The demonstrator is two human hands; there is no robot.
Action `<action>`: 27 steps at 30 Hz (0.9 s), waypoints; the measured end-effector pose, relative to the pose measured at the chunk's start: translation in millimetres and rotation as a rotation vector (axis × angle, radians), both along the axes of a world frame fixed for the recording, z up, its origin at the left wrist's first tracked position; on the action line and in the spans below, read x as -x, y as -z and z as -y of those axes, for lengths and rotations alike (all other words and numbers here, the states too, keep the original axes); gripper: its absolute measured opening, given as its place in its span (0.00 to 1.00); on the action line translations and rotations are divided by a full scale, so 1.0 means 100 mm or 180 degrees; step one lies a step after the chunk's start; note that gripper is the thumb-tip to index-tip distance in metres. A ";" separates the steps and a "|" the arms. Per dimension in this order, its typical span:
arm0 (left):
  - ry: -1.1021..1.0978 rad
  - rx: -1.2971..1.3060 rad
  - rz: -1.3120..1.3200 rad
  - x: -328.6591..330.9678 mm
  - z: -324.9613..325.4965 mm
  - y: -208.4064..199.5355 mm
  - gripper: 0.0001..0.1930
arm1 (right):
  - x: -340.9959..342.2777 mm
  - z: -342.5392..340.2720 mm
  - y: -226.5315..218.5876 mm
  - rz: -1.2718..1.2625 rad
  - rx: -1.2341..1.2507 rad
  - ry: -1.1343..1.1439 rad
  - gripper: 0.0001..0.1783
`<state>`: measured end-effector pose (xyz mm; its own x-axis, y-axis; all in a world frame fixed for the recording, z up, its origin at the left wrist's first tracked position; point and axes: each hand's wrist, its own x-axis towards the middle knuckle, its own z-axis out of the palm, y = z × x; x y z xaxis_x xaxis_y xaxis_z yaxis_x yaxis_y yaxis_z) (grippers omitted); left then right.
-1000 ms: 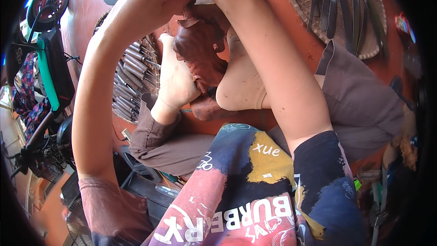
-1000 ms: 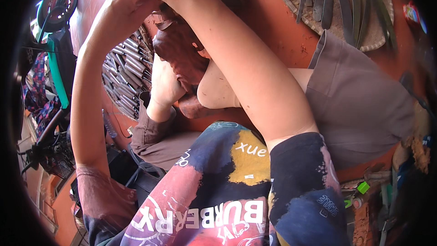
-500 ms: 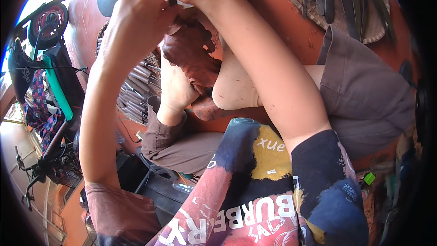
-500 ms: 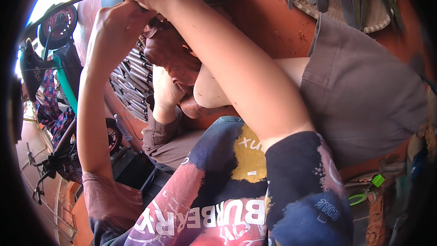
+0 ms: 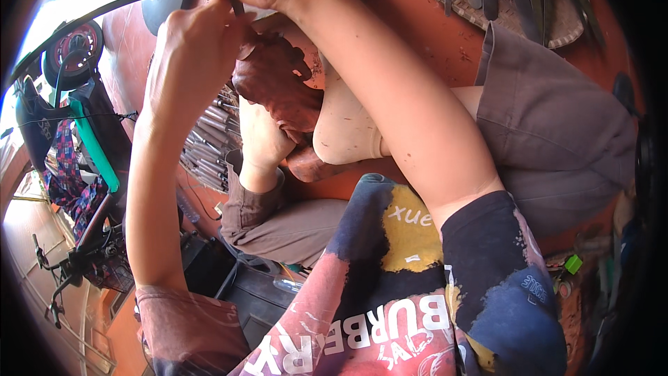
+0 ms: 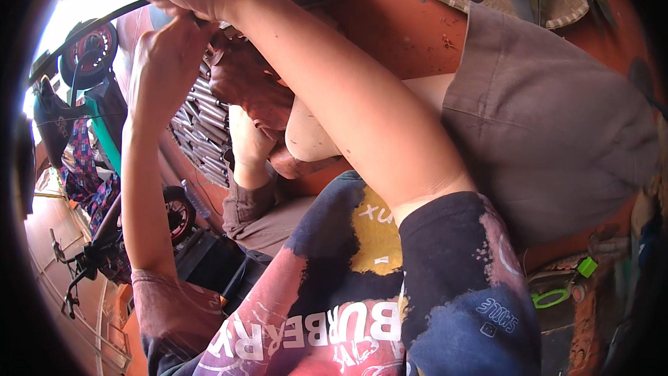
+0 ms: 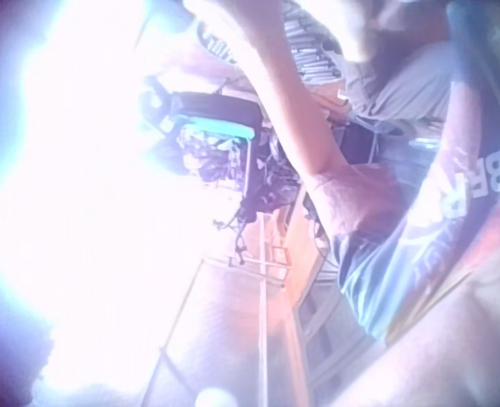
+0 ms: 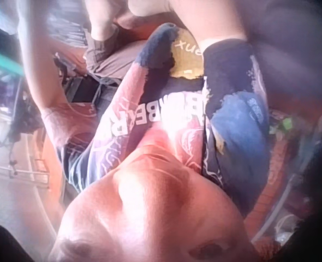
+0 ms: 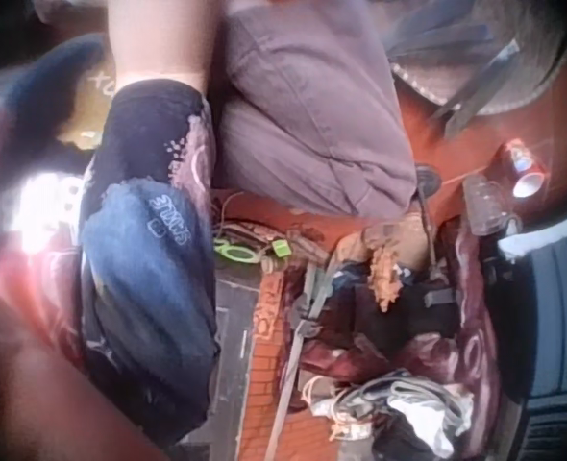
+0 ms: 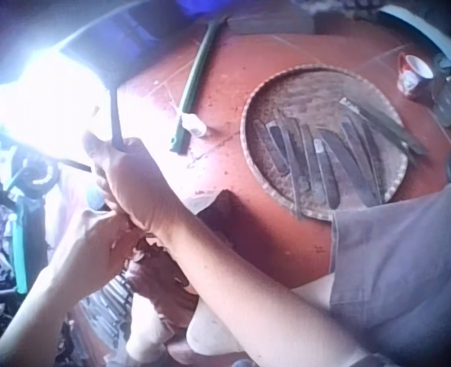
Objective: The person sits cross-legged on the floor and carves a reddish-brown wooden object using a small knife. They hold the object with their left hand and use the knife with their right hand to shape and refine its surface.
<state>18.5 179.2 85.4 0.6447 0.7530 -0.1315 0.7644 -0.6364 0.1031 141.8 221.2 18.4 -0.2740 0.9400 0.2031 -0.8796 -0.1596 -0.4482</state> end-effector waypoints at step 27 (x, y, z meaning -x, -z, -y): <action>-0.0671 0.0403 0.0114 0.10 -0.03 0.02 0.13 | 0.11 -0.04 -0.11 0.1047 0.0155 0.0621 0.26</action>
